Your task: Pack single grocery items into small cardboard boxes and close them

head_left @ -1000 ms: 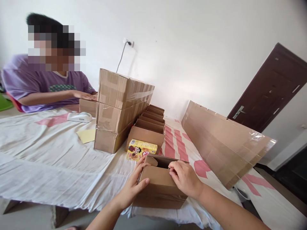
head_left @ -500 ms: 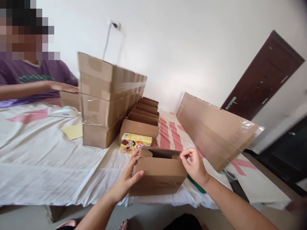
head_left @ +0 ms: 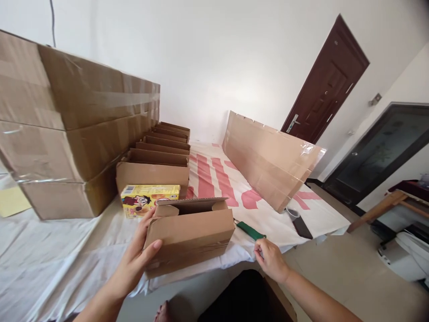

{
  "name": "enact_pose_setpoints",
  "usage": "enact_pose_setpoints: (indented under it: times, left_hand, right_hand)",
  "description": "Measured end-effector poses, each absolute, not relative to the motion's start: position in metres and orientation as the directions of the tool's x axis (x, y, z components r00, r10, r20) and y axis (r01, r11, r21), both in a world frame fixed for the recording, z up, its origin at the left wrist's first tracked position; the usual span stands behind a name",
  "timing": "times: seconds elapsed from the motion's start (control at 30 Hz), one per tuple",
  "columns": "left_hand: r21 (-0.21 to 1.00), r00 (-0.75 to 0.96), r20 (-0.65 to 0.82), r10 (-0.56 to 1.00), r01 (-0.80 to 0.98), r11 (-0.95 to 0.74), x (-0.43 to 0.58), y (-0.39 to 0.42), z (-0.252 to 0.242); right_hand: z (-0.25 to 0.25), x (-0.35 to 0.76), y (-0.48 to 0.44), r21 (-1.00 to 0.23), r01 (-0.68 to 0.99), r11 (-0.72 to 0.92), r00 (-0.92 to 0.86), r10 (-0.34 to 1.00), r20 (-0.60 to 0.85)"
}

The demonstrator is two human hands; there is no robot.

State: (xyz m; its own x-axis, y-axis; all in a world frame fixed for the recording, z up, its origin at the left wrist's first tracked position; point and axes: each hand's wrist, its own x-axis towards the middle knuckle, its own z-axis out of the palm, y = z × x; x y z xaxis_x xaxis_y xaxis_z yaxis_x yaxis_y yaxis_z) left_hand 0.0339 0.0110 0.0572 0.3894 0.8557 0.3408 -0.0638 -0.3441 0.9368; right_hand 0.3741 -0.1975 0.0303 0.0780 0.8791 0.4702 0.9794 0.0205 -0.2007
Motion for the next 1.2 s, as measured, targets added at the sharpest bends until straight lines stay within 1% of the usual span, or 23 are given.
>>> enact_pose_setpoints:
  times: [0.13,0.27,0.33,0.4,0.5,0.6,0.7,0.8,0.93,1.0,1.1,1.2]
  left_hand:
    - [0.943,0.381,0.324,0.866,-0.055,-0.328,0.035,0.013,0.054]
    - [0.941,0.330,0.335,0.883,-0.072,-0.330,0.039,0.009,0.059]
    - [0.942,0.339,0.333,0.880,-0.074,-0.328,0.038,0.010,0.059]
    - [0.944,0.370,0.325,0.870,-0.074,-0.321,0.036,0.012,0.057]
    - [0.944,0.405,0.321,0.856,-0.065,-0.323,0.033,0.016,0.053]
    - [0.941,0.408,0.325,0.853,-0.053,-0.333,0.032,0.016,0.052]
    - [0.938,0.373,0.337,0.864,-0.055,-0.342,0.034,0.011,0.058]
    - [0.944,0.335,0.324,0.885,-0.050,-0.326,0.037,0.004,0.066]
    - [0.948,0.353,0.314,0.881,-0.070,-0.310,0.036,0.003,0.068]
    - [0.943,0.352,0.327,0.877,-0.071,-0.324,0.034,0.007,0.063]
    - [0.940,0.373,0.332,0.867,-0.049,-0.339,0.032,0.012,0.058]
    - [0.948,0.388,0.310,0.868,-0.054,-0.314,0.032,0.011,0.058]
  right_hand:
    - [0.017,0.368,-0.209,-0.244,0.969,-0.040,0.151,0.877,0.455]
    - [0.024,0.366,-0.212,-0.361,0.931,-0.047,0.199,0.896,0.397]
    - [0.029,0.368,-0.211,-0.418,0.907,-0.058,0.228,0.900,0.370]
    - [0.033,0.371,-0.208,-0.438,0.894,-0.095,0.279,0.883,0.377]
    - [0.032,0.374,-0.205,-0.429,0.892,-0.139,0.325,0.859,0.396]
    - [0.027,0.375,-0.204,-0.422,0.895,-0.142,0.312,0.877,0.365]
    - [0.021,0.375,-0.203,-0.402,0.900,-0.167,0.315,0.888,0.336]
    - [0.018,0.374,-0.200,-0.357,0.915,-0.190,0.315,0.888,0.335]
    - [0.020,0.370,-0.200,-0.298,0.939,-0.173,0.275,0.896,0.348]
    - [0.021,0.369,-0.204,-0.282,0.950,-0.137,0.235,0.906,0.353]
    - [0.022,0.369,-0.213,-0.296,0.953,-0.059,0.167,0.920,0.355]
    - [0.019,0.372,-0.218,-0.380,0.923,-0.058,0.206,0.909,0.361]
